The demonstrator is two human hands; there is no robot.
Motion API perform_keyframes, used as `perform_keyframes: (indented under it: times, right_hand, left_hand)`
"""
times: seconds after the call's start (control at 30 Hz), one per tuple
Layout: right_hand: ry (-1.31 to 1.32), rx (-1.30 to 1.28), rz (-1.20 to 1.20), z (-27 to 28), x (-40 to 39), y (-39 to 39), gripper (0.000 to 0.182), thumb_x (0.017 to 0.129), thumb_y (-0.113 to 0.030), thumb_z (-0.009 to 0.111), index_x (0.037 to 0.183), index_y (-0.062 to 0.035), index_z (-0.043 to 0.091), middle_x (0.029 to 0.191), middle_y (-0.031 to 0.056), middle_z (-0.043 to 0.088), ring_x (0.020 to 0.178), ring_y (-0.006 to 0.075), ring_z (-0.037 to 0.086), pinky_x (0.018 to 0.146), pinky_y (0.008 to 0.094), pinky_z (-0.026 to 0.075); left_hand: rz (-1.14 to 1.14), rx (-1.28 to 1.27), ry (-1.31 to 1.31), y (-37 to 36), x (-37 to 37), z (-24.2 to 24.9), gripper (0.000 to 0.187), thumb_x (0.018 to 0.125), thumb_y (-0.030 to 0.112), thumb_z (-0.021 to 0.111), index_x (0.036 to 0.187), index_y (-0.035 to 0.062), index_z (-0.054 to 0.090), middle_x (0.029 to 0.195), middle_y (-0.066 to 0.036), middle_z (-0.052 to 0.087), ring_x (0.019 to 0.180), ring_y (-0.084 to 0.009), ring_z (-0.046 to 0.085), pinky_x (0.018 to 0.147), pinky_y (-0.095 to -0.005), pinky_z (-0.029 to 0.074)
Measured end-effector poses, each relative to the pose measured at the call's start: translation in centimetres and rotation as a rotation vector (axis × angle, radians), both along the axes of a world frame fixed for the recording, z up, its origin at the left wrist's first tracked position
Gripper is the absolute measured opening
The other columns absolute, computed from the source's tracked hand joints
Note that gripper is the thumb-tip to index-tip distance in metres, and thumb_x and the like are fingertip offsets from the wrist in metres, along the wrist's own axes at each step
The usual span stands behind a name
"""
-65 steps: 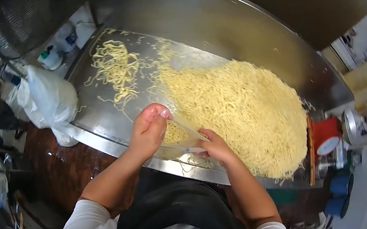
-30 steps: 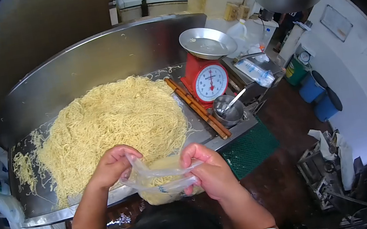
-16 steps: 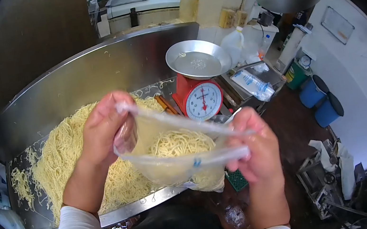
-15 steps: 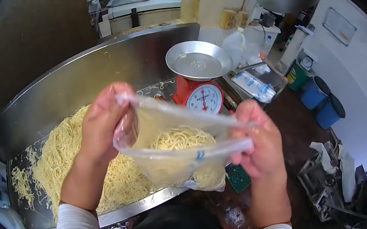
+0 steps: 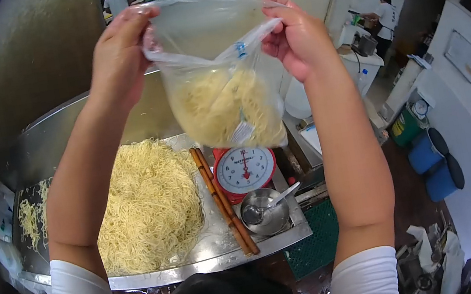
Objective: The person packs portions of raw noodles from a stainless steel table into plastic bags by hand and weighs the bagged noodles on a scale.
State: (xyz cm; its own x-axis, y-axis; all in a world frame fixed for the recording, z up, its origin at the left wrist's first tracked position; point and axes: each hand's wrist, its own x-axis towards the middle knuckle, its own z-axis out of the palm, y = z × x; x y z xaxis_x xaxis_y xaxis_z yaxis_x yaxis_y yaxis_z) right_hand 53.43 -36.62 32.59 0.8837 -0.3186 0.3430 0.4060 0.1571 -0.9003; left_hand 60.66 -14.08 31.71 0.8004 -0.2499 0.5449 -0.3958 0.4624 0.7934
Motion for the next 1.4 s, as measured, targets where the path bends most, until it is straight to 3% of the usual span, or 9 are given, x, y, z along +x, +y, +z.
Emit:
perform_keyframes:
  times: [0.33,0.7,1.0,1.13,1.2,1.27,1.3,1.33,1.4]
  right_hand:
    - [0.218,-0.091,-0.012,-6.2,6.1,-6.8,0.030,0.087,-0.018,0.055,0.116,-0.0114,0.053,0.064,-0.0052,0.048,0.059,0.0097,0.053,0.059,0.0265,0.046]
    - [0.155,-0.264,-0.164,-9.0,1.0,-6.9,0.037,0.085,-0.034,0.063,0.109,-0.0067,0.057,0.071,-0.0029,0.055,0.063,0.0089,0.058,0.058,0.0223,0.044]
    - [0.048,0.086,-0.215,-15.9,-7.4,-6.8,0.028,0.091,-0.025,0.056,0.110,-0.0033,0.058,0.067,-0.0021,0.047,0.060,0.0080,0.047,0.058,0.0247,0.043]
    - [0.159,0.302,-0.245,-23.9,-13.1,-5.6,0.028,0.092,-0.025,0.056,0.110,-0.0034,0.057,0.067,-0.0021,0.046,0.060,0.0078,0.047,0.058,0.0238,0.044]
    - [0.289,0.375,-0.289,-27.5,-15.7,-5.1,0.028,0.091,-0.025,0.056,0.110,-0.0039,0.056,0.065,-0.0025,0.046,0.059,0.0082,0.048,0.056,0.0242,0.044]
    - [0.398,0.461,-0.320,-30.7,-17.9,-4.8,0.025,0.092,-0.024,0.055,0.109,-0.0055,0.057,0.064,-0.0019,0.048,0.056,0.0104,0.050,0.052,0.0256,0.045]
    - [0.423,0.506,-0.332,-31.8,-18.7,-4.6,0.023,0.093,-0.022,0.053,0.109,-0.0067,0.057,0.063,-0.0011,0.050,0.054,0.0122,0.053,0.049,0.0264,0.046]
    - [0.440,0.509,-0.333,-32.0,-19.3,-4.1,0.023,0.092,-0.023,0.054,0.109,-0.0063,0.057,0.064,-0.0012,0.050,0.055,0.0114,0.052,0.050,0.0260,0.045]
    - [0.479,0.508,-0.305,-31.9,-18.7,-3.0,0.024,0.091,-0.023,0.057,0.108,-0.0054,0.057,0.065,-0.0015,0.050,0.056,0.0097,0.052,0.052,0.0253,0.045]
  left_hand:
    - [0.031,0.261,0.013,-5.6,3.8,-7.6,0.020,0.096,0.024,0.047,0.097,0.0077,0.057,0.059,0.000,0.052,0.050,-0.0104,0.054,0.048,-0.0251,0.044]
    - [0.013,0.456,0.130,-2.5,5.4,-9.5,0.022,0.094,0.027,0.052,0.106,0.0104,0.060,0.067,0.002,0.057,0.056,-0.0078,0.055,0.052,-0.0223,0.047]
    - [0.027,0.492,0.304,1.2,5.2,-12.0,0.039,0.092,0.039,0.054,0.116,0.0088,0.055,0.080,-0.001,0.057,0.067,-0.0111,0.059,0.058,-0.0250,0.047]
    - [0.155,0.864,0.271,10.0,5.0,-21.2,0.048,0.086,0.047,0.059,0.113,0.0068,0.057,0.086,-0.001,0.061,0.079,-0.0115,0.055,0.067,-0.0275,0.043]
    - [0.312,1.246,0.161,18.2,5.9,-30.8,0.054,0.085,0.045,0.062,0.116,0.0013,0.057,0.105,-0.015,0.063,0.098,-0.0270,0.059,0.085,-0.0372,0.046]
    - [0.472,1.703,0.048,24.4,0.9,-35.4,0.058,0.080,0.044,0.067,0.116,-0.0011,0.057,0.115,-0.023,0.058,0.107,-0.0361,0.056,0.093,-0.0430,0.043]
    - [0.489,1.622,0.083,26.8,-1.9,-37.8,0.044,0.080,0.037,0.067,0.103,-0.0003,0.062,0.106,-0.023,0.060,0.099,-0.0375,0.057,0.091,-0.0418,0.044]
    - [0.314,1.796,-0.071,27.8,-3.5,-38.9,0.029,0.084,0.030,0.063,0.083,0.0011,0.062,0.088,-0.019,0.062,0.088,-0.0358,0.058,0.082,-0.0420,0.047]
    - [0.636,1.519,-0.194,28.8,-6.6,-40.4,0.031,0.089,0.025,0.056,0.068,0.0018,0.056,0.070,-0.017,0.059,0.070,-0.0360,0.055,0.066,-0.0430,0.045]
